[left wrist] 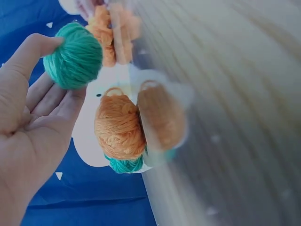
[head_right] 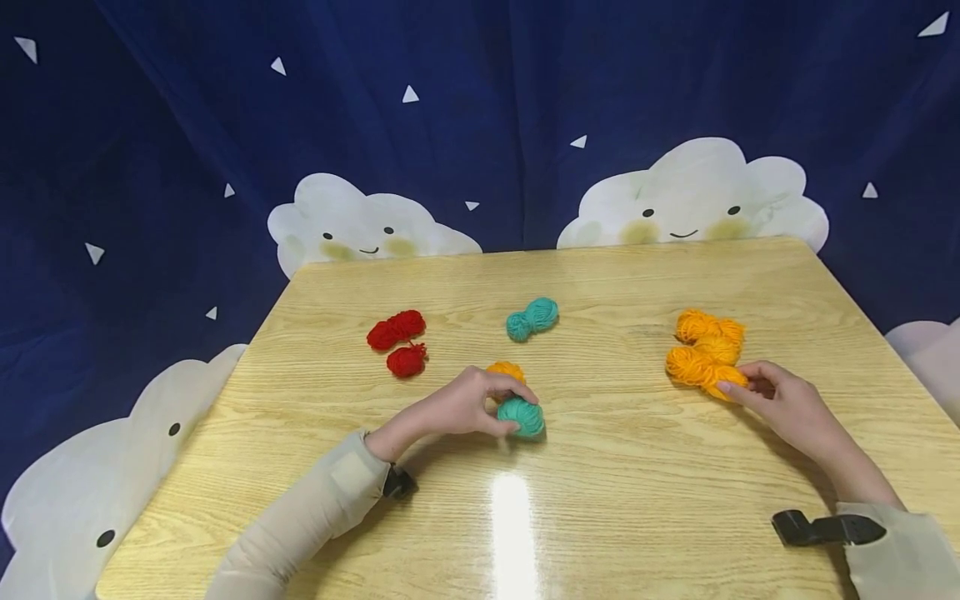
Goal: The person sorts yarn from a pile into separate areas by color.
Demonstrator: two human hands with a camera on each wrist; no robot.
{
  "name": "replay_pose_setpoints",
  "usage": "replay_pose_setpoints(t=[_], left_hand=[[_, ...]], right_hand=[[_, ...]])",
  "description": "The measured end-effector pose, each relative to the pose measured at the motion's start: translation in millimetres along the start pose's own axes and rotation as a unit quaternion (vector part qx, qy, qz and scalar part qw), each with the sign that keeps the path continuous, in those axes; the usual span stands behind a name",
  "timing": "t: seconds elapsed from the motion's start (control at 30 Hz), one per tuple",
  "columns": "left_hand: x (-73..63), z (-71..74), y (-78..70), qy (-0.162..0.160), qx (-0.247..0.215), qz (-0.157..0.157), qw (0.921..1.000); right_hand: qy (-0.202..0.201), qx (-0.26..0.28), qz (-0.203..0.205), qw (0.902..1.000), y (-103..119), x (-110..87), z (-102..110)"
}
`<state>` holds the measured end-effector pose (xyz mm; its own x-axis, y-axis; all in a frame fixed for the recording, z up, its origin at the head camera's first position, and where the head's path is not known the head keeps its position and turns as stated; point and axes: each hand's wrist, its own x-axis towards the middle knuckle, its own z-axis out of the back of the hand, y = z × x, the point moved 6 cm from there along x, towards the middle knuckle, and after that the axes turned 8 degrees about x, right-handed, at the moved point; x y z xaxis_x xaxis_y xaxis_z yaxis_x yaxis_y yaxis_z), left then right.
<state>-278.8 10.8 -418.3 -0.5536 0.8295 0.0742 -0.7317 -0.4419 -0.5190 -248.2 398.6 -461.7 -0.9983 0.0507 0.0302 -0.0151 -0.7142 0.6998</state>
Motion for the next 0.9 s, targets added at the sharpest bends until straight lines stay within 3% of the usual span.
replay_pose_setpoints(t=[0.2, 0.3, 0.53, 0.9], left_hand=[[1.0, 3.4, 2.7, -0.017, -0.013, -0.002, 0.9998], [1.2, 5.3, 6.4, -0.027, -0.039, 0.013, 0.9988], [3.3, 12.7, 21.5, -0.06, -0.134, 0.044, 0.9882], [6.1, 23.1, 40.7, -0.098, -0.174, 0.078, 0.9767]], right_hand=[[-0.002, 0.002, 0.005, 1.0, 0, -0.1, -1], [-0.001, 0.005, 0.006, 1.0, -1, -0.4, -1], [-0.004, 0.002, 0.008, 1.0, -1, 0.1, 0], [-0.003, 0.004, 0.01, 0.9999, 1, 0.0, 1]])
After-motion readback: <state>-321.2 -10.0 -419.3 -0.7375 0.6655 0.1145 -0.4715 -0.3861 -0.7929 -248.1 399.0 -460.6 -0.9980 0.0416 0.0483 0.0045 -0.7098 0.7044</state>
